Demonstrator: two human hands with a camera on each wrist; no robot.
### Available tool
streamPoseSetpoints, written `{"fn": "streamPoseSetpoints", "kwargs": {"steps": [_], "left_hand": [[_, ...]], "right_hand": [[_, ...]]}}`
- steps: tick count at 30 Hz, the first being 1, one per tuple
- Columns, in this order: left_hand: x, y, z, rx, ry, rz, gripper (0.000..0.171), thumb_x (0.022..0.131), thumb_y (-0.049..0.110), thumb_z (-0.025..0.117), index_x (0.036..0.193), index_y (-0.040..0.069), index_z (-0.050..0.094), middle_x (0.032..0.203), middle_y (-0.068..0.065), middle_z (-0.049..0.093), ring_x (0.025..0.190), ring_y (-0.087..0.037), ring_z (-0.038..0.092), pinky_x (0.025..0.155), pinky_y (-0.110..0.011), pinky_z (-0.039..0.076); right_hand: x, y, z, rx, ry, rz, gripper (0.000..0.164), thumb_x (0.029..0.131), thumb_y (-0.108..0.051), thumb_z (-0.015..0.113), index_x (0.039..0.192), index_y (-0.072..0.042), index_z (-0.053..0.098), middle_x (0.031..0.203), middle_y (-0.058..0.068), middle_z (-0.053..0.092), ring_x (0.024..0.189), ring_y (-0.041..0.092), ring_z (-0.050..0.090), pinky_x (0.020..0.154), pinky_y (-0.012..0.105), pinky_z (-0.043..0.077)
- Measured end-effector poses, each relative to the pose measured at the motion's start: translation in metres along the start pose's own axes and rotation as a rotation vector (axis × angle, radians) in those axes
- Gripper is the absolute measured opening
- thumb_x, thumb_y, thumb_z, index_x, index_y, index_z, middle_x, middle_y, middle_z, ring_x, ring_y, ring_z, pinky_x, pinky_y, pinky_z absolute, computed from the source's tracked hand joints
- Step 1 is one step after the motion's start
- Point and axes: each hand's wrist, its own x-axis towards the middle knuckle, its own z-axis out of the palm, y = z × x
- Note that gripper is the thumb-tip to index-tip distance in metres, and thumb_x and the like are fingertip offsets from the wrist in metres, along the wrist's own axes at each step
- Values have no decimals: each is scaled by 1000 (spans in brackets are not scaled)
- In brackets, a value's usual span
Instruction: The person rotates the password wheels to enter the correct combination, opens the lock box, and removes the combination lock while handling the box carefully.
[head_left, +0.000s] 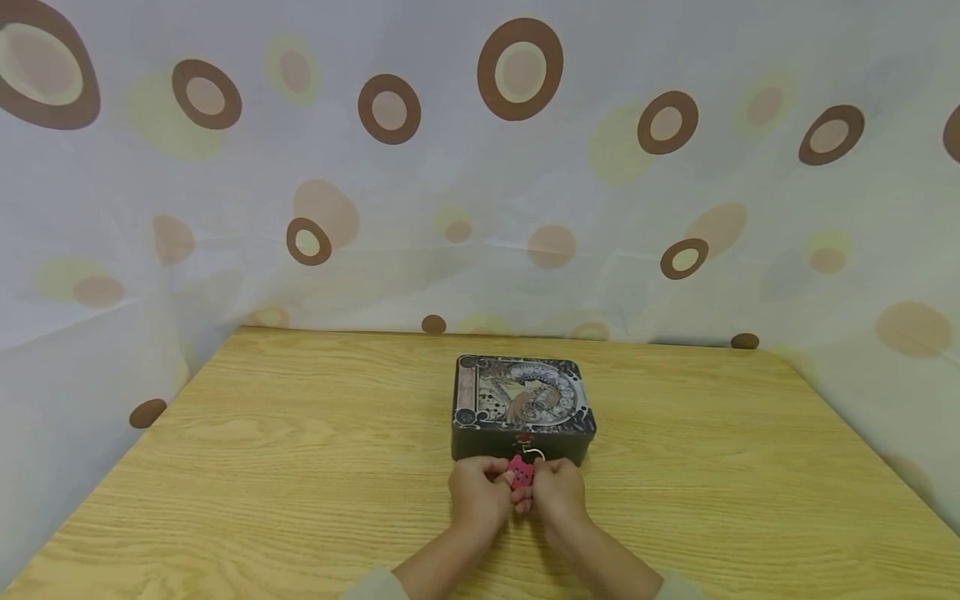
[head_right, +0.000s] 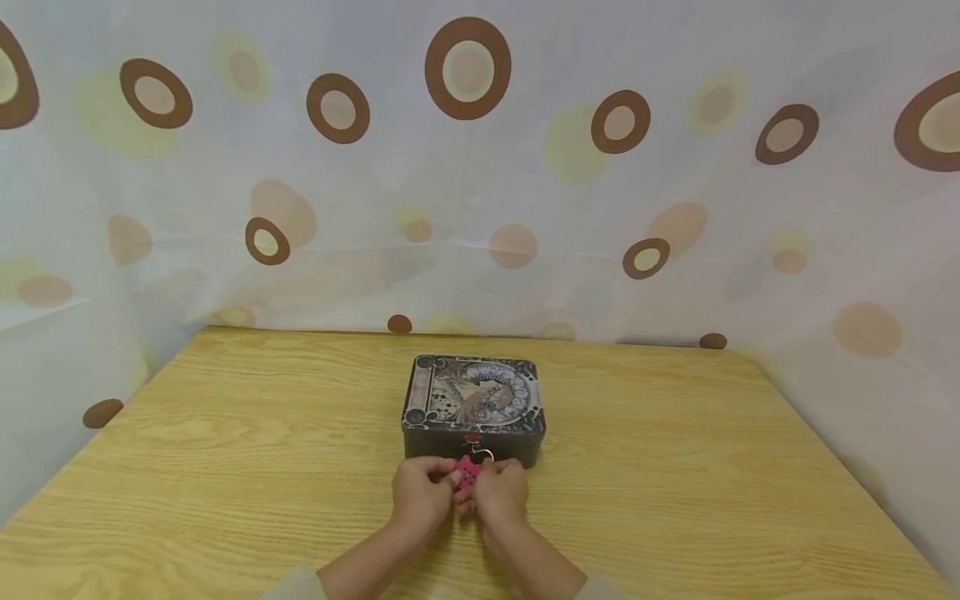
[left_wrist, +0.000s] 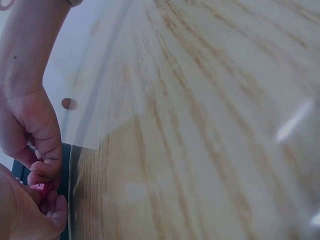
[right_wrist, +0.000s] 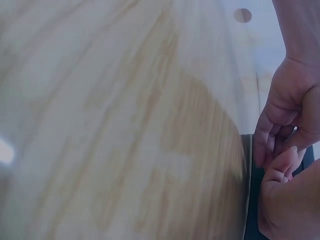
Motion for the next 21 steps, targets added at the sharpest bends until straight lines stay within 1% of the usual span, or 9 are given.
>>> {"fn": "streamPoseSetpoints", "kwargs": {"steps": [4,11,21], "left_hand": [[-2,1,1,5,3,3,5,75,-8,67,75,-4,70,70,-10,67,66,-12,58,53,-22,47],[-5,1,2,9,-3,-7,6,74,-9,68,74,-4,70,70,-10,67,65,-11,58,52,-21,48],[-6,-1,5,2,-10,25,5,74,-8,69,73,-3,69,68,-9,66,63,-10,56,51,-20,46]], "right_hand": [[0,1,-4,-9,-20,-17,14,98,-4,29,91,6,37,51,3,50,42,7,50,40,20,45],[1,1,-12,-44,-57,-36,15,98,-4,31,94,8,38,55,6,52,44,9,53,42,22,48],[3,2,-20,-58,-109,-32,13,98,-4,33,93,7,38,55,7,55,44,10,56,45,26,52]]}}
